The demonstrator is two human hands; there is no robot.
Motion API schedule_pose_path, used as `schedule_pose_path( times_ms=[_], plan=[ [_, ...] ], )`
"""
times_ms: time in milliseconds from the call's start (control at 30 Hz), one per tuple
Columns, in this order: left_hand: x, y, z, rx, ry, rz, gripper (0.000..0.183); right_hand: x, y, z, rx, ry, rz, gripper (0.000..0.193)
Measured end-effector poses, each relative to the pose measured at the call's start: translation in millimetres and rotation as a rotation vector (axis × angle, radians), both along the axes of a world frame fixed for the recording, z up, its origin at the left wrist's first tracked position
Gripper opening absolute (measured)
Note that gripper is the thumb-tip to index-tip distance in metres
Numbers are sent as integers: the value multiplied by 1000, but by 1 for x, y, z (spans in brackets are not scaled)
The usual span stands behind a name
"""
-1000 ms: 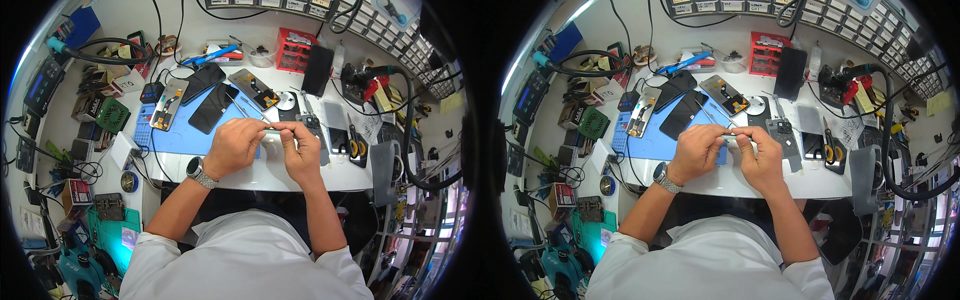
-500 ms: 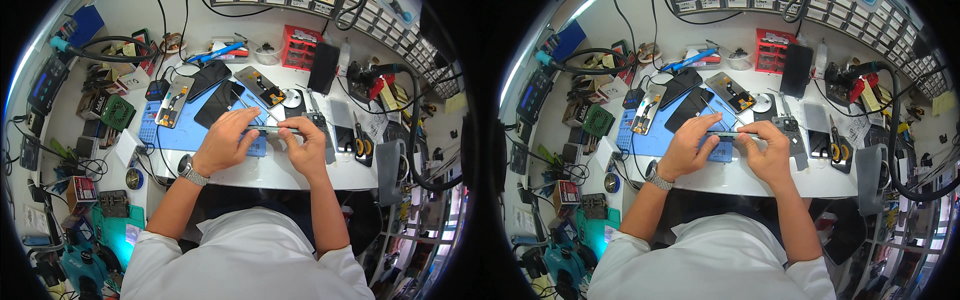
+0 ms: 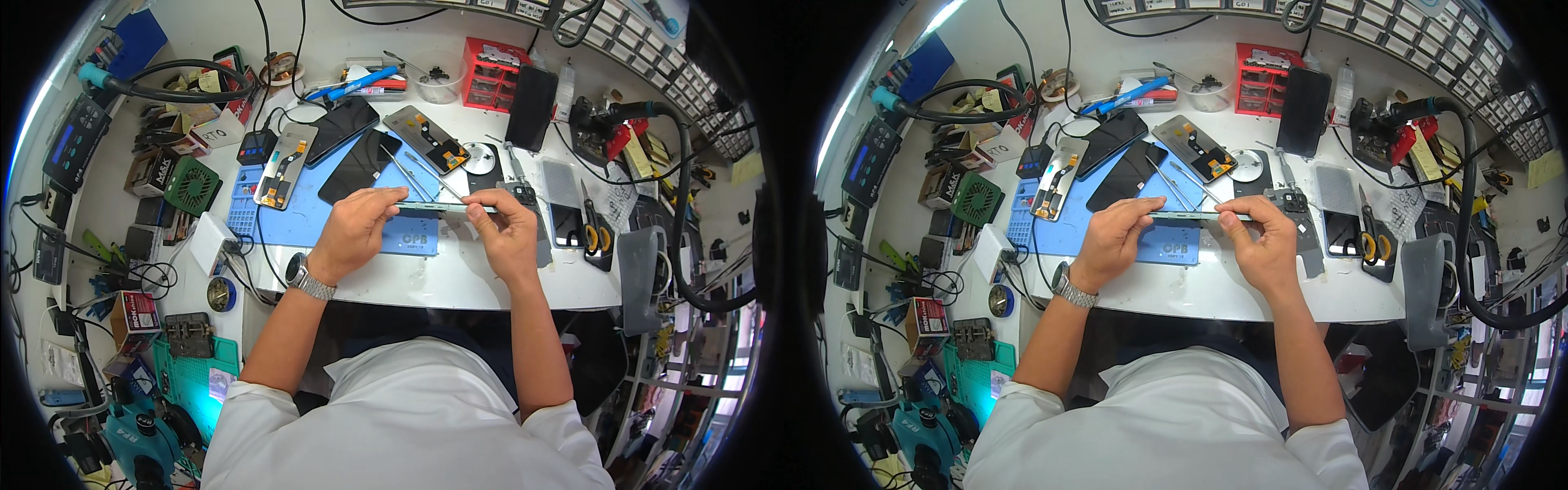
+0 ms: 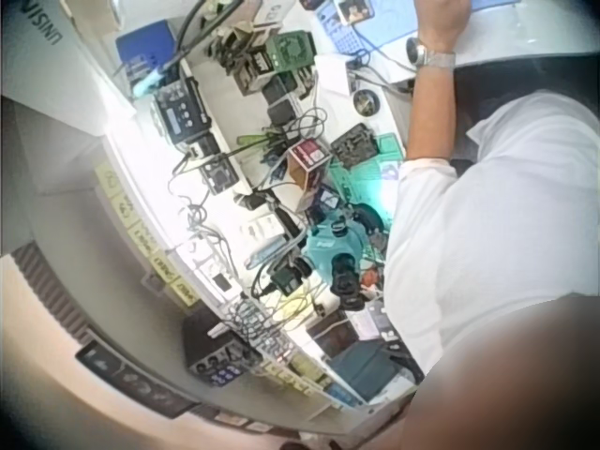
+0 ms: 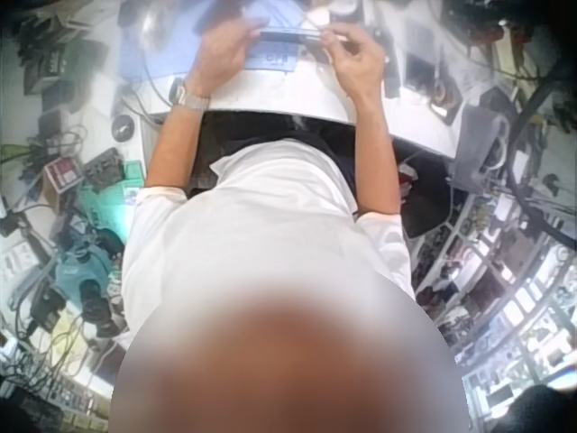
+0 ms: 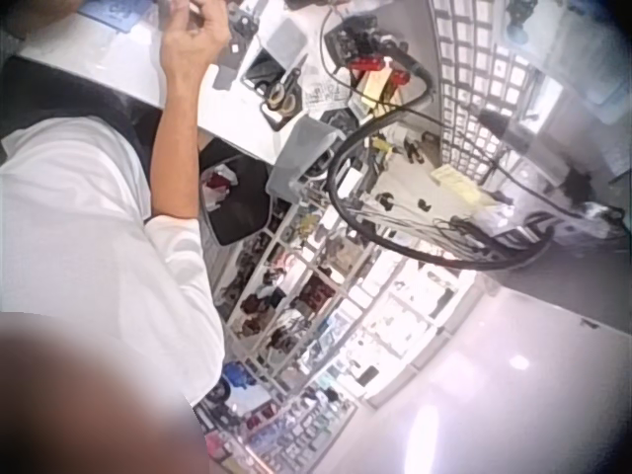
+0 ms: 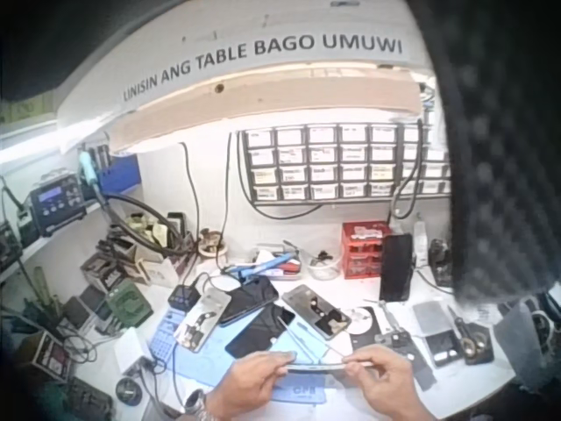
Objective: The person disassembles a smartphone, removes the back cover and internal components, and uses a soldering iron on the motherboard. They then reassemble the phone and test it by turning it on.
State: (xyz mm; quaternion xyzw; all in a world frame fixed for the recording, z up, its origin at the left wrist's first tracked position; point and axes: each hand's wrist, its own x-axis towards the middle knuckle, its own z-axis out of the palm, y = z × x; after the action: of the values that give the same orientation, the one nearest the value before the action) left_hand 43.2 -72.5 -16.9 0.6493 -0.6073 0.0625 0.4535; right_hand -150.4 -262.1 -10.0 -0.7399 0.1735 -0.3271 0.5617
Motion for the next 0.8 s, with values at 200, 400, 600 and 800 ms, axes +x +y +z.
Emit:
schedule_pose_path(
  times_ms=[200, 400, 600, 800],
  plan=[
    [-4, 2, 3, 69, 141, 14, 25, 2, 0, 1, 20, -10, 1, 10],
    [-14, -3, 17, 0, 266, 20, 27, 4, 1, 0, 37, 17, -2, 10],
    [-26, -19, 11, -17, 409, 70, 23, 5, 3, -2, 46, 22, -16, 9],
    [-33, -24, 9, -14, 544, 118, 17, 2, 8, -1, 35, 7, -20, 9]
  ],
)
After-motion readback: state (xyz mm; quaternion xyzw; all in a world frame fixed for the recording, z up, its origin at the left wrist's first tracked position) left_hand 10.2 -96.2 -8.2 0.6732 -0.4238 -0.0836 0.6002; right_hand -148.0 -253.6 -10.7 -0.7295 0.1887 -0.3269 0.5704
